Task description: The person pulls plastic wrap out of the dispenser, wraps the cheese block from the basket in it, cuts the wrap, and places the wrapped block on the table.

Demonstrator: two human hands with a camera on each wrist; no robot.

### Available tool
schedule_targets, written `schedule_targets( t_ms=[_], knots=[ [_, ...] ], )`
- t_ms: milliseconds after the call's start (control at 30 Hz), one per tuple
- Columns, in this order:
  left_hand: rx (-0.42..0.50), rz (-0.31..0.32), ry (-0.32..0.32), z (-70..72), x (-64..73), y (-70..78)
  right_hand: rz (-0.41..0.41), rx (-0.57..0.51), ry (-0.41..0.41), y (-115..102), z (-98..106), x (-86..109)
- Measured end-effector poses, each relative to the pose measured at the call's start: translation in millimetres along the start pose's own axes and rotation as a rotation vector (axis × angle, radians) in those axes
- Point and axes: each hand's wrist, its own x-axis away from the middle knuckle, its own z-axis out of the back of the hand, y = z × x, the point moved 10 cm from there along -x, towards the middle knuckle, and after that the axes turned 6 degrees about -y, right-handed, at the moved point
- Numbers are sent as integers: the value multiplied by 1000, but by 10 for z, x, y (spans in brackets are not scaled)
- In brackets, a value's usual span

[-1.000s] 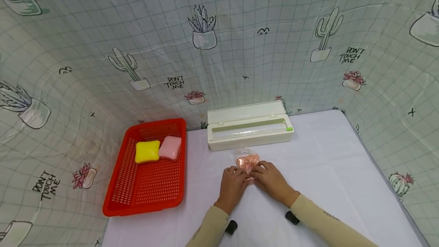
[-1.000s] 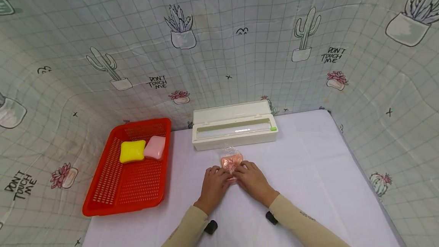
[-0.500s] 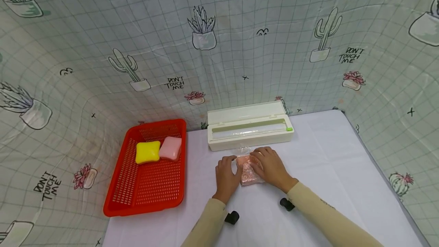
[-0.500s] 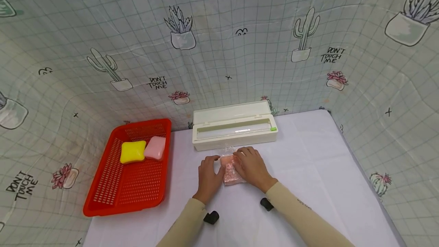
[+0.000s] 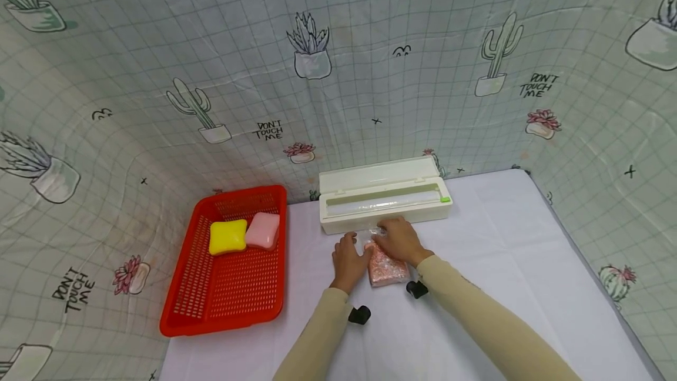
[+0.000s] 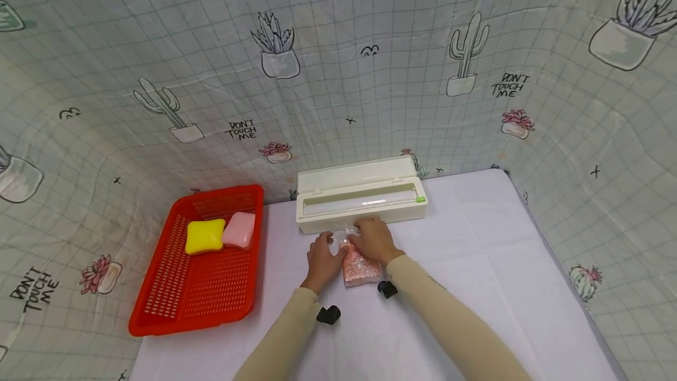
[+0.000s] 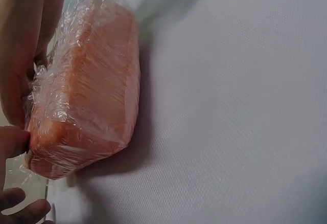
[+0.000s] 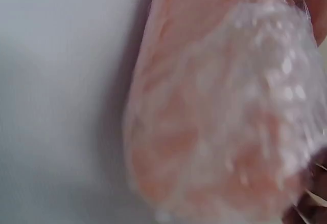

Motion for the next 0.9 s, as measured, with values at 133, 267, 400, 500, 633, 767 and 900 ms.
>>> schedule_targets(
  t_ms=[133,267,400,500,633,767,900],
  knots=[
    [33,35,-18,-21,-4,-81,-24,-101,18,-30,13,3],
    [85,50,-39,-29,-9,-127,12,-186,41,-91,91,77],
    [87,-30,-27,22,-14,-67,60,-215,32,-141,168,168],
    [35,-163,18,64,5,71,126,-191,58,-168,264,263],
    [-76,-345,71,66,74,245,287,-119,162,-230,403,433],
    [-234,-488,71,18,159,365,450,33,229,-284,412,615],
    [-425,-598,45,-30,272,440,571,185,242,-328,339,757]
  ],
)
